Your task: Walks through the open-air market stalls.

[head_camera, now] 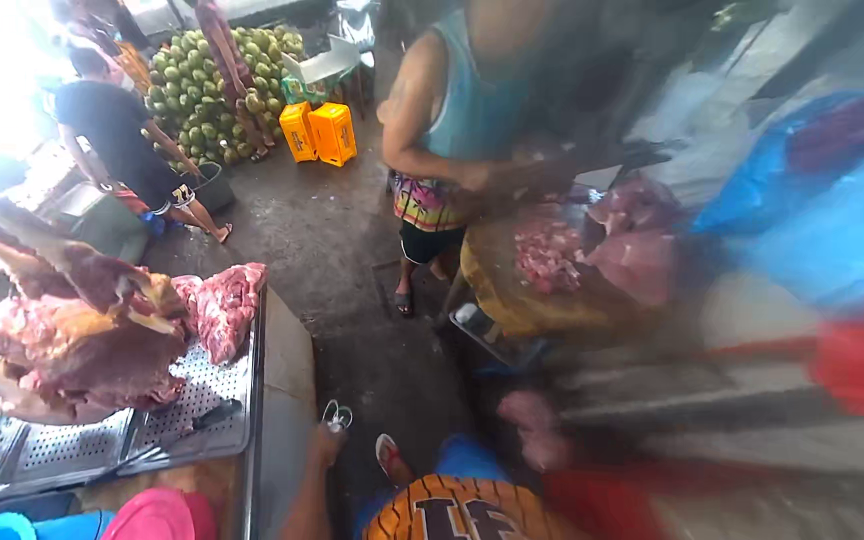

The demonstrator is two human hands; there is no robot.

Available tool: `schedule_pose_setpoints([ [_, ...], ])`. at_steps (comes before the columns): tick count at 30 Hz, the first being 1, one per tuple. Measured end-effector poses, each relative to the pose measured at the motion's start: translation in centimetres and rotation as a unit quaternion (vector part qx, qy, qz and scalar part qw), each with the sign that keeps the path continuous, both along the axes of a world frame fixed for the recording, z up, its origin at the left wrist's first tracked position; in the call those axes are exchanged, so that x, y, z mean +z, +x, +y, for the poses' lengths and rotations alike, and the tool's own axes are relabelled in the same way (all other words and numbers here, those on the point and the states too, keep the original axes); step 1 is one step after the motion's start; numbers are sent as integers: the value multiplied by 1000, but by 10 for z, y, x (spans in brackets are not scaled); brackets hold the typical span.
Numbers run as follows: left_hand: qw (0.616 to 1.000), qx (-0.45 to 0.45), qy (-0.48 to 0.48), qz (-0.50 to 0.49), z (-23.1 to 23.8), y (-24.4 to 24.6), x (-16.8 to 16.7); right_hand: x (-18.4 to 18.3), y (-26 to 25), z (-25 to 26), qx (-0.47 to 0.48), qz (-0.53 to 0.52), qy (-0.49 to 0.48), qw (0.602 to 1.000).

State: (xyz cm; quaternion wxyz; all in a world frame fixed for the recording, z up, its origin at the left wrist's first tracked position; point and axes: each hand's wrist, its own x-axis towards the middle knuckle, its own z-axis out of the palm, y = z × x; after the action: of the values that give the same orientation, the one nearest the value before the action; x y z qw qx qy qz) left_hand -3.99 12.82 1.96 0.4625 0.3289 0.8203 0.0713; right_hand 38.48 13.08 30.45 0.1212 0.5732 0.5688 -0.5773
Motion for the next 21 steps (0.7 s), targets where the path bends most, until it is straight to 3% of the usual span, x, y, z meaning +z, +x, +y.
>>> schedule_pose_setpoints([
  [1, 1000, -16, 15, 0, 37, -10, 8, -31, -5, 5, -6, 15, 126, 992],
  [3, 997, -70, 22, 9, 95, -23, 23, -20, -40, 69, 29, -106, -110, 988],
  [4, 995, -93, 23, 11, 123, -28, 30, -33, -47, 92, 56, -105, -151, 981],
  [6, 994, -103, 37, -3, 174, -41, 35, -111, -32, 125, 141, 18, -78, 987],
  [7, 995, -89, 46, -21, 195, -49, 32, -151, -33, 144, 133, 45, -71, 987],
  [9, 995, -32, 53, -73, 228, -65, 19, -204, -46, 178, 39, -14, -68, 997],
  [12, 981, 105, 73, -144, 268, -91, 1, -273, -53, 262, 53, -105, 4, 993],
  [15, 945, 230, 86, -216, 286, -108, 1, -267, -87, 360, 29, -168, -13, 985],
  [19, 950, 226, 84, -198, 362, -136, 13, -222, -156, 501, -23, -119, 44, 992],
  [21, 950, 226, 91, -195, 398, -150, 9, -207, -192, 543, -42, -72, 32, 996],
])
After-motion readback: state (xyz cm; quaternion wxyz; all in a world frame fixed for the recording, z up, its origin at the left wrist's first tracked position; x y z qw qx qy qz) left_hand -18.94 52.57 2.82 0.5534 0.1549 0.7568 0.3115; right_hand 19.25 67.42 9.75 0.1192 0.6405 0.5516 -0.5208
